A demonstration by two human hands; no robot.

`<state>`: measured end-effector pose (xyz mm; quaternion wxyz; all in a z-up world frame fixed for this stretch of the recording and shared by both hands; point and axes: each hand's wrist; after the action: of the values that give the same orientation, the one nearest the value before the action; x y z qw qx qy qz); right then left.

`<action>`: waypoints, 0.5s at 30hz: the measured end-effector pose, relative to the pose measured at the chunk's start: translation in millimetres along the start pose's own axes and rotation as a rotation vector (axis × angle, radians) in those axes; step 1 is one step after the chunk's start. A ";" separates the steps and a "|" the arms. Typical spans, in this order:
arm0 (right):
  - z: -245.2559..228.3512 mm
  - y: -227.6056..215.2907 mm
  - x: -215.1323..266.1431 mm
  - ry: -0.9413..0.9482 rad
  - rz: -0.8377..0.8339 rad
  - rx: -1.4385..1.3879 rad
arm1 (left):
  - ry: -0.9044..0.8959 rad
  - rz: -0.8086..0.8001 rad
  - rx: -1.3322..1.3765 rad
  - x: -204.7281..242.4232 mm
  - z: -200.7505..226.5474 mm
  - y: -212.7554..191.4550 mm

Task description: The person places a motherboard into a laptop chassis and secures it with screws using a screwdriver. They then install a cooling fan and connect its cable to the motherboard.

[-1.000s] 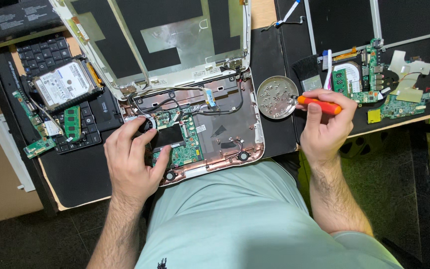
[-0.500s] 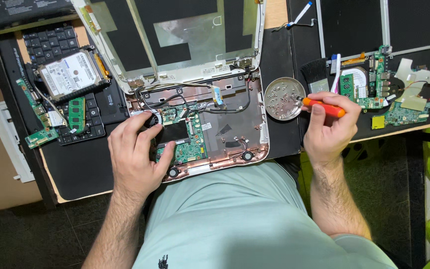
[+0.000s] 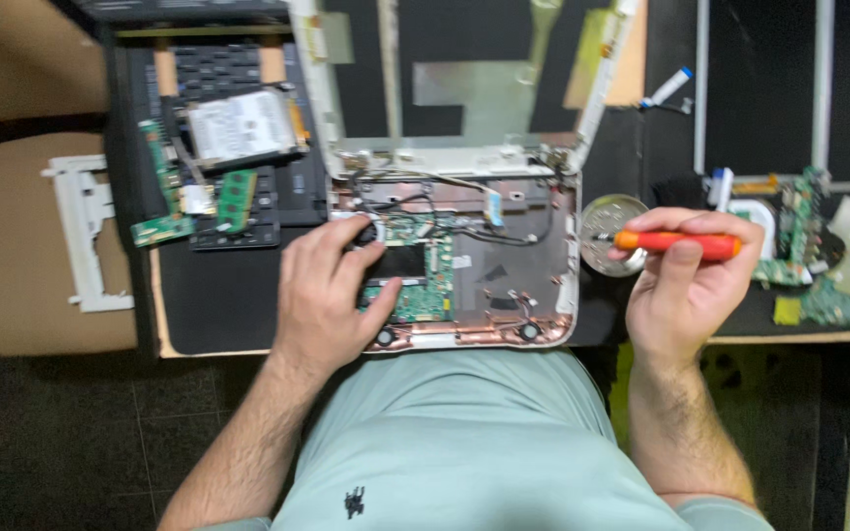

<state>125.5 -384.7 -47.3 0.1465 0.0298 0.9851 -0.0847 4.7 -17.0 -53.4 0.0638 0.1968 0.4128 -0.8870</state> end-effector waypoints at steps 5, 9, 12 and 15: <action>-53.4 68.2 -21.0 -0.192 -0.279 -0.042 | -0.003 0.049 0.077 3.0 -3.7 -1.7; -77.6 111.4 -41.6 -0.292 -0.570 -0.084 | -0.023 0.219 0.301 0.3 -2.4 -5.6; -83.4 149.0 -47.2 -0.191 -0.617 -0.073 | 0.003 0.326 0.334 -13.7 -4.4 -7.6; -50.4 172.3 -46.3 -0.164 -0.636 -0.219 | -0.048 0.429 0.413 -12.7 -19.8 14.4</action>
<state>169.8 -207.9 -13.4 0.1936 -0.3018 0.9333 -0.0219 26.2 -11.9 -70.0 0.2184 0.2673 0.1707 -0.9229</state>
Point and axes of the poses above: each hand's wrist, its own x-axis away from the middle knuckle, its own y-axis out of the palm, z = x × y, and after that the axes turned 13 degrees about x, right-handed
